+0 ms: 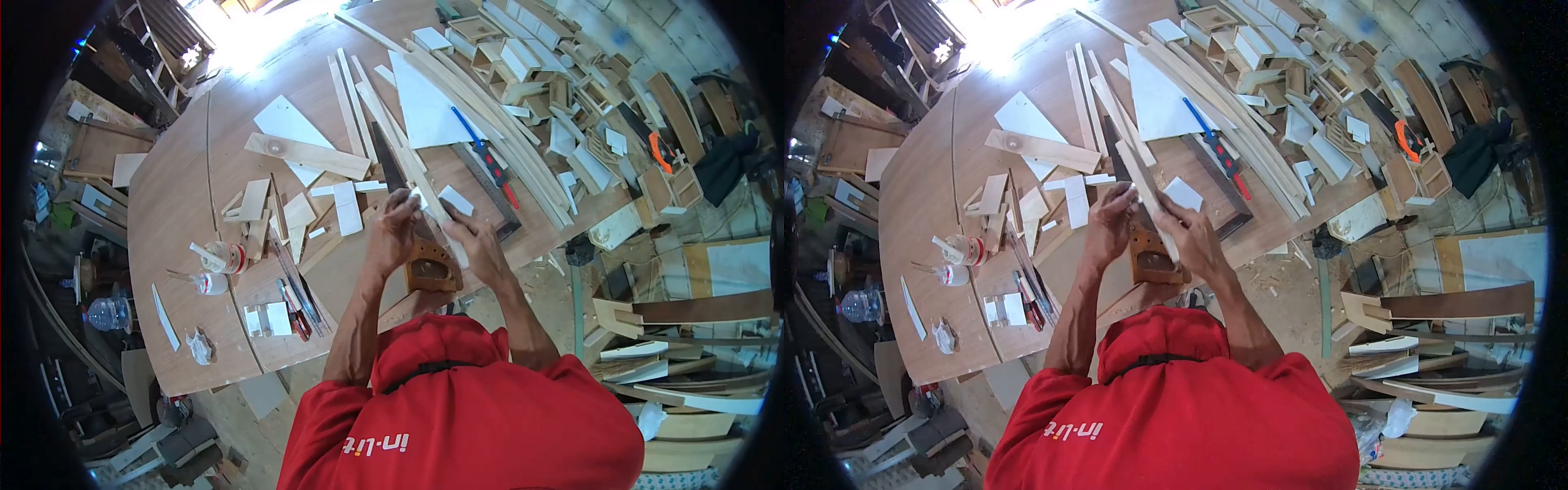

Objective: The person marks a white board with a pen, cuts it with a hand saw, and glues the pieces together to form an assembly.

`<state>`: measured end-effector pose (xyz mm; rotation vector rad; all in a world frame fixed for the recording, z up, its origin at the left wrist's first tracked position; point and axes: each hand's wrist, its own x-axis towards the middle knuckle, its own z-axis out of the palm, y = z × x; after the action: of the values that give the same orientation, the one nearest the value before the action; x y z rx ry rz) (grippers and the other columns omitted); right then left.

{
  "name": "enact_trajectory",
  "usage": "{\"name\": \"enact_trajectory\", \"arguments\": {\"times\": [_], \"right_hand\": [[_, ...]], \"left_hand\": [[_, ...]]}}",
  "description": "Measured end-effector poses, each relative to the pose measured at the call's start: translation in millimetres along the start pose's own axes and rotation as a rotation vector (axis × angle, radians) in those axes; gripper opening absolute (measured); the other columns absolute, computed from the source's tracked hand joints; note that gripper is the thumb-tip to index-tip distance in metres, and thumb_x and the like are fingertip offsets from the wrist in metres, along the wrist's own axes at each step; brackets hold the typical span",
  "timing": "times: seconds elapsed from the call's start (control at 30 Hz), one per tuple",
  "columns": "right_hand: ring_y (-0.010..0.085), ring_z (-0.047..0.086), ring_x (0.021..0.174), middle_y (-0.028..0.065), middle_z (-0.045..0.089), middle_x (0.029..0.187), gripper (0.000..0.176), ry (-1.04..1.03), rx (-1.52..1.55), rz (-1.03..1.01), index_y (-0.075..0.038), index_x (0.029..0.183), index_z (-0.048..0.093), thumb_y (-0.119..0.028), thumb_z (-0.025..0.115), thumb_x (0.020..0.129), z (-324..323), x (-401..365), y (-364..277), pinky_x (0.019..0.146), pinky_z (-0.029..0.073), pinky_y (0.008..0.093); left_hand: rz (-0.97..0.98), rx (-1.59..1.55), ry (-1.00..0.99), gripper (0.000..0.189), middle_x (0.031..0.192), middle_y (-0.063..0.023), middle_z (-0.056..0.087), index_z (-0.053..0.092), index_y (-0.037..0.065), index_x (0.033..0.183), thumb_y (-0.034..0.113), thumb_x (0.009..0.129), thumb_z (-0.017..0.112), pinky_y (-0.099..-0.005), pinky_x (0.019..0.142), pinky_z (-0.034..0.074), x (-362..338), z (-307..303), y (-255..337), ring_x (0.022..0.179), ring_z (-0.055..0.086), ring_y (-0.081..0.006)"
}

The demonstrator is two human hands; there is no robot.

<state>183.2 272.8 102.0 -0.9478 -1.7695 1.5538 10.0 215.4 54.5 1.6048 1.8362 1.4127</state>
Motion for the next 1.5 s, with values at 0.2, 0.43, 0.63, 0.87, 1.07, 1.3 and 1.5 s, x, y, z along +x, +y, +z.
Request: {"name": "enact_trajectory", "arguments": {"times": [0.2,0.43,0.63,0.87,1.07,1.3,1.5], "right_hand": [[0.0206,0.063,0.091,0.0156,0.068,0.102,0.049,0.075,-0.072,0.250,0.007,0.122,0.059,-0.032,0.053,0.092,-11.1,29.3,17.1,0.081,0.048,0.0330],[0.0150,0.060,0.092,0.0104,0.065,0.108,0.046,0.178,0.509,0.304,0.006,0.126,0.057,-0.029,0.051,0.096,-28.4,9.0,46.2,0.082,0.047,0.0280],[0.0178,0.052,0.116,0.0133,0.057,0.128,0.047,0.121,0.466,0.169,0.006,0.133,0.049,-0.024,0.048,0.097,-20.8,-1.3,67.4,0.100,0.038,0.0290],[0.0170,0.051,0.117,0.0120,0.058,0.129,0.046,0.023,0.412,0.135,0.002,0.136,0.049,-0.020,0.052,0.095,-13.0,-24.5,38.5,0.101,0.038,0.0290],[0.0154,0.054,0.112,0.0113,0.059,0.126,0.048,-0.047,0.242,0.098,0.001,0.136,0.049,-0.024,0.051,0.095,-9.5,-21.3,36.1,0.096,0.042,0.0281],[0.0167,0.057,0.093,0.0107,0.065,0.106,0.050,0.051,0.339,0.044,0.002,0.134,0.051,-0.026,0.052,0.092,-9.2,-17.0,47.0,0.083,0.045,0.0322],[0.0281,0.059,0.101,0.0211,0.063,0.110,0.052,0.070,0.001,-0.041,-0.003,0.130,0.056,-0.036,0.056,0.089,-35.0,26.7,86.7,0.090,0.045,0.0359]], "left_hand": [[-0.265,-0.633,-0.112,0.029,0.120,-0.0157,0.062,0.062,0.000,0.121,0.014,0.097,0.054,-0.0312,0.088,0.049,-11.0,-4.8,16.5,0.105,0.062,-0.0218],[-0.586,-1.276,0.108,0.052,0.118,-0.0206,0.061,0.047,-0.006,0.130,0.037,0.102,0.038,-0.0363,0.092,0.053,-20.4,-9.0,8.0,0.109,0.062,-0.0274],[-0.649,-1.304,0.199,0.043,0.114,-0.0186,0.062,0.048,-0.005,0.127,0.029,0.101,0.041,-0.0388,0.091,0.055,-23.0,1.9,14.1,0.107,0.062,-0.0278],[-0.717,-1.109,0.316,0.022,0.104,-0.0084,0.066,0.059,0.003,0.116,0.011,0.097,0.051,-0.0297,0.071,0.056,-32.0,27.0,0.8,0.083,0.065,-0.0164],[-0.673,-0.884,0.283,0.020,0.095,-0.0037,0.066,0.061,0.003,0.108,0.016,0.099,0.050,-0.0255,0.067,0.053,-33.6,59.2,21.6,0.079,0.064,-0.0105],[-0.616,-0.828,0.150,0.023,0.097,-0.0030,0.065,0.060,0.002,0.112,0.018,0.099,0.049,-0.0240,0.070,0.051,-35.3,55.6,18.7,0.081,0.062,-0.0094],[-0.654,-1.198,0.180,0.030,0.112,-0.0164,0.062,0.049,-0.003,0.126,0.010,0.100,0.039,-0.0388,0.086,0.054,-46.1,44.6,42.6,0.099,0.064,-0.0259]]}}
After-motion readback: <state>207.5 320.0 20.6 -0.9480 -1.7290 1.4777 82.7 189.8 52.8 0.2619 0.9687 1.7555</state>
